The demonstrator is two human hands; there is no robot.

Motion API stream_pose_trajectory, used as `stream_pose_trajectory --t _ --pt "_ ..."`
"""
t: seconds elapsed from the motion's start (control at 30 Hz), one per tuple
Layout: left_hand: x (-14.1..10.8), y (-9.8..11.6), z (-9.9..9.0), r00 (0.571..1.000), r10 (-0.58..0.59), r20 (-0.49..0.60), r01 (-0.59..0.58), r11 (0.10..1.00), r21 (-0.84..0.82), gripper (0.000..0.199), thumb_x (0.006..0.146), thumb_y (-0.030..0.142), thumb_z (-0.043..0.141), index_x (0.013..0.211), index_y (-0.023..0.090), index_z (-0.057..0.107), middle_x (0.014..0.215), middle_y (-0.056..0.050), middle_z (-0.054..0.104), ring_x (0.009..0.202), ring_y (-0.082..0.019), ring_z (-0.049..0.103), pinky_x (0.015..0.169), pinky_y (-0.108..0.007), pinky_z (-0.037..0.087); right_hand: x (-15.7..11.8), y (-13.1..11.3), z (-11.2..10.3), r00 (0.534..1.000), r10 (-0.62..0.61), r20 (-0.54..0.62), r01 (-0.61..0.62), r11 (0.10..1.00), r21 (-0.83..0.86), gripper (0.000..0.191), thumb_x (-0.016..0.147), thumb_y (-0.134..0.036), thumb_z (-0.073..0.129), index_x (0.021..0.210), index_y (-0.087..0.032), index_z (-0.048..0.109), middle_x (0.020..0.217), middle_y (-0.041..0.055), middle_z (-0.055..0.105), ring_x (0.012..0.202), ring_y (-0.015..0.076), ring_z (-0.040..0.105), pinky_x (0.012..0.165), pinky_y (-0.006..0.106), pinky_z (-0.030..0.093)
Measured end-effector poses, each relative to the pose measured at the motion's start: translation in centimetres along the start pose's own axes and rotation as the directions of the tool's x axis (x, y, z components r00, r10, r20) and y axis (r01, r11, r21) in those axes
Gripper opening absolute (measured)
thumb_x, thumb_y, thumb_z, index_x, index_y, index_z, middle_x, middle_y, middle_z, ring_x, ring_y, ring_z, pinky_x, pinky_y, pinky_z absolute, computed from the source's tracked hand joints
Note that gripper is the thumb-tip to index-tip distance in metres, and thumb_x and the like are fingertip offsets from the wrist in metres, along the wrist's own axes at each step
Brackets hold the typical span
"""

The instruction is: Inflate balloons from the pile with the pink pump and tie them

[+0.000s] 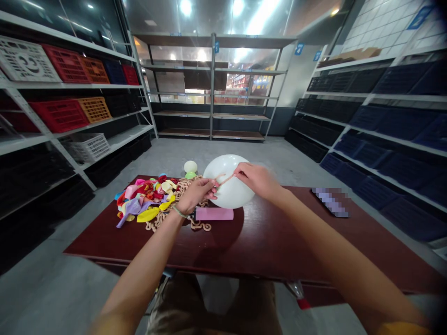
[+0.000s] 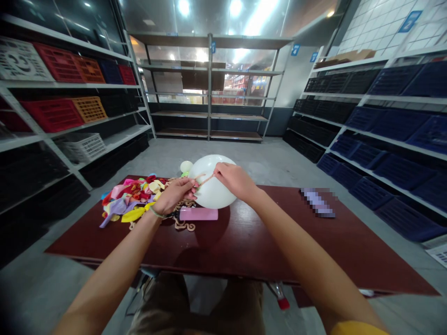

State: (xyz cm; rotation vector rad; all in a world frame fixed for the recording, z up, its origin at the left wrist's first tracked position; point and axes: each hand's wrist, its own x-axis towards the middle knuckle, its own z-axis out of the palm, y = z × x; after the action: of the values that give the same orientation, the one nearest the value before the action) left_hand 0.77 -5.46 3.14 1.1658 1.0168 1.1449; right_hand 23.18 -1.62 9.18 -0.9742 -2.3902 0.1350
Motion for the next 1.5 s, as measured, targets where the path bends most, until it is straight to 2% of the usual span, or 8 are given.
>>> stream_pose_trajectory --t 0.17,0.37,0.67,0.8,0.9,1.0,1.17,1.5 --pt "0.1 0.2 1.0 1.0 0.002 0.015 -0.003 0.998 0.065 0.025 0.086 0.039 0.065 0.08 0.015 0.064 0.064 0.001 0.057 0.049 -0.007 0.052 0.061 -0.026 0.056 0.2 -0.5 0.0 0.998 -0.034 -0.051 0.029 0.996 -0.088 0.021 0.097 -0.037 0.043 0.089 -0.023 0.056 0.086 0.0052 0.065 0.08 0.0213 0.057 0.07 0.035 0.037" --pt "0.1 0.5 1.9 0.993 0.113 0.044 -0.121 0.935 0.333 0.027 0.09 0.038 0.053 0.079 0.016 0.063 0.063 0.001 0.057 0.051 -0.012 0.056 0.054 -0.025 0.049 1.6 -1.8 -0.6 0.987 -0.16 0.006 0.16 0.987 -0.022 0.023 0.097 -0.039 0.043 0.087 -0.024 0.057 0.091 0.0053 0.066 0.086 0.022 0.058 0.075 0.035 0.038" --pt "-1.2 1.5 2.3 0.921 0.339 0.192 -0.361 0.556 0.749 0.031 0.093 0.032 0.045 0.071 0.019 0.062 0.066 -0.004 0.064 0.061 -0.017 0.058 0.061 -0.028 0.041 4.9 -2.8 -0.7 0.968 -0.182 0.172 0.182 0.983 0.018 0.016 0.092 -0.038 0.057 0.084 -0.026 0.064 0.081 -0.0025 0.069 0.071 0.0152 0.057 0.063 0.029 0.03" --pt "-0.9 0.8 2.3 0.946 0.309 0.102 -0.298 0.695 0.654 0.045 0.095 0.048 0.044 0.068 0.017 0.062 0.058 -0.003 0.061 0.056 -0.017 0.056 0.059 -0.029 0.042 6.1 -2.6 0.1 0.974 -0.123 0.188 0.112 0.991 0.071 0.018 0.09 -0.039 0.059 0.081 -0.026 0.066 0.076 -0.0024 0.069 0.067 0.0145 0.056 0.061 0.029 0.03" --pt "-0.6 -0.1 2.0 0.978 0.21 0.02 -0.198 0.882 0.428 0.047 0.094 0.053 0.044 0.078 0.015 0.066 0.069 -0.004 0.066 0.058 -0.016 0.06 0.06 -0.028 0.048 5.7 -1.9 0.2 0.995 -0.07 0.07 0.06 0.988 0.14 0.015 0.092 -0.037 0.056 0.097 -0.027 0.067 0.084 -0.0008 0.07 0.073 0.016 0.059 0.066 0.03 0.036" --pt "-0.4 -0.6 1.9 0.987 0.163 -0.016 -0.153 0.955 0.253 0.044 0.091 0.052 0.049 0.08 0.014 0.067 0.072 -0.005 0.067 0.061 -0.016 0.061 0.064 -0.029 0.052 4.6 -1.4 0.0 0.998 -0.057 -0.011 0.058 0.985 0.162 0.016 0.092 -0.032 0.055 0.104 -0.027 0.065 0.093 0.0012 0.069 0.08 0.0177 0.06 0.072 0.032 0.04" --pt "-0.2 -0.6 2.0 0.97 0.226 -0.091 -0.18 0.917 0.357 0.044 0.092 0.048 0.048 0.068 0.015 0.063 0.063 -0.003 0.065 0.061 -0.016 0.062 0.064 -0.027 0.05 3.5 -1.4 0.9 0.973 -0.198 0.122 0.202 0.979 -0.018 0.018 0.093 -0.027 0.055 0.096 -0.027 0.072 0.102 0.0043 0.068 0.1 0.0238 0.055 0.091 0.041 0.037" --pt "-0.1 -1.0 1.2 0.958 0.275 -0.087 -0.206 0.863 0.462 0.04 0.091 0.045 0.048 0.069 0.016 0.063 0.067 -0.004 0.069 0.062 -0.018 0.064 0.061 -0.027 0.049 3.9 -1.6 2.3 0.975 -0.157 0.156 0.165 0.986 -0.039 0.013 0.091 -0.029 0.059 0.091 -0.028 0.073 0.099 0.0017 0.068 0.099 0.0219 0.053 0.086 0.038 0.033"
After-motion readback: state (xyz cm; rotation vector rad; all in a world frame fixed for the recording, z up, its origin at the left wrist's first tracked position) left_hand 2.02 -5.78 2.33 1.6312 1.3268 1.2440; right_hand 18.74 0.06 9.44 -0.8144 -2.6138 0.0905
